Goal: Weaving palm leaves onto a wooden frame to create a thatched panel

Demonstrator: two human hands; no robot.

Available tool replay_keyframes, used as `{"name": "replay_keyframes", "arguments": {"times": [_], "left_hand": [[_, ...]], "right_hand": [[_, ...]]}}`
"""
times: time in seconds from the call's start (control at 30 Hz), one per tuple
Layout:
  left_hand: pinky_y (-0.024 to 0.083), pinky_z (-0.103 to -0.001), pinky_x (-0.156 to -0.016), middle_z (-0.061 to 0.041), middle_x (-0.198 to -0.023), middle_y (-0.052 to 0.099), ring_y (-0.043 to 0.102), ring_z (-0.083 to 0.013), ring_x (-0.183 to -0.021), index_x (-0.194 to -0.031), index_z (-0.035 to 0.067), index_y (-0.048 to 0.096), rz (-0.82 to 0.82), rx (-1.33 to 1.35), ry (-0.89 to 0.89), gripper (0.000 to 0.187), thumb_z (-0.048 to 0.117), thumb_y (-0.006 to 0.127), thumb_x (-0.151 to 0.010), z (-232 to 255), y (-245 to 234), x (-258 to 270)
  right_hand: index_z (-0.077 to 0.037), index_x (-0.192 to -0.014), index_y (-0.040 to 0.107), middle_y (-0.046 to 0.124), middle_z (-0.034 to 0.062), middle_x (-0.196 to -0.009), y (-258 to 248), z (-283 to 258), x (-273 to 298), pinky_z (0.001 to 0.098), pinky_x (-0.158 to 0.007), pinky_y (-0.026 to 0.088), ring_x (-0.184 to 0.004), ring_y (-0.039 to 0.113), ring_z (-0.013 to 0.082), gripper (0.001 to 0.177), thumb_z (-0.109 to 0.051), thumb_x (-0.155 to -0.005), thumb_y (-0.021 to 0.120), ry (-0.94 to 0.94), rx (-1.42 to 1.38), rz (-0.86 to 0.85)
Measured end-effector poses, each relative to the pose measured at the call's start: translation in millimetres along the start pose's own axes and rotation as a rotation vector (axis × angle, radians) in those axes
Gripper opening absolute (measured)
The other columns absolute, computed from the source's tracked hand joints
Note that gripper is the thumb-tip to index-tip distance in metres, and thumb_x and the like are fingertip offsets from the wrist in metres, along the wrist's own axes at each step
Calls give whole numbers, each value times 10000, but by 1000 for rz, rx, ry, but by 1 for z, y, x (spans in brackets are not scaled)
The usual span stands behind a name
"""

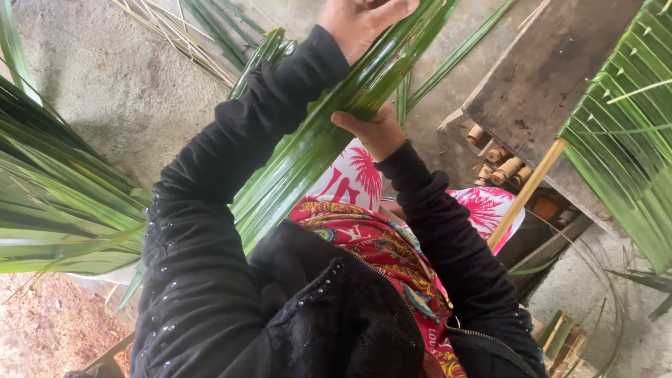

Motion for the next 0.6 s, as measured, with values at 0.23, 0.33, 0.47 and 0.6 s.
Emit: {"name": "replay_keyframes", "arguments": {"times": [0.23, 0.33, 0.47, 0.6], "left_hand": [[591, -243, -532, -57, -762, 725, 687, -100, -645, -925, -4, 722, 30, -327, 245, 201, 191, 693, -963, 8, 6, -3], [610, -236, -509, -57, -743, 739, 715, -103, -626, -908, -5, 722, 44, -331, 239, 199, 188, 695, -953, 9, 9, -3], [585, -213, -434, -38, -658, 718, 689, -81, -529, -824, 0, 711, 173, -420, 279, 222, 208, 727, -898, 8, 11, 0], [435, -257, -362, -21, -577, 662, 536, -91, -428, -782, 19, 703, 170, -618, 366, 292, 274, 667, -919, -2, 14, -3]], "right_hand": [[-27, -1023, 723, 718, -9, -909, -1, -11, 2, 204, -707, 522, -749, 617, 66, 111, -49, -921, 761, -55, 126, 19], [-35, -1031, 729, 728, -6, -916, -4, -9, 3, 201, -718, 526, -758, 627, 65, 125, -44, -911, 762, -41, 142, 26], [-21, -1034, 734, 732, 8, -902, -5, -9, 5, 187, -702, 517, -747, 638, 69, 122, -28, -915, 762, -12, 102, 55], [-28, -1010, 718, 723, 6, -897, -7, -9, 5, 200, -704, 521, -740, 630, 74, 113, -36, -909, 769, -32, 142, 63]]}}
Point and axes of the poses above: each hand's wrist, its own x-axis away from the middle knuckle, its own y-axis out of the palm, z = x × y, the point moved 7 cm from there along -x, towards the middle knuckle
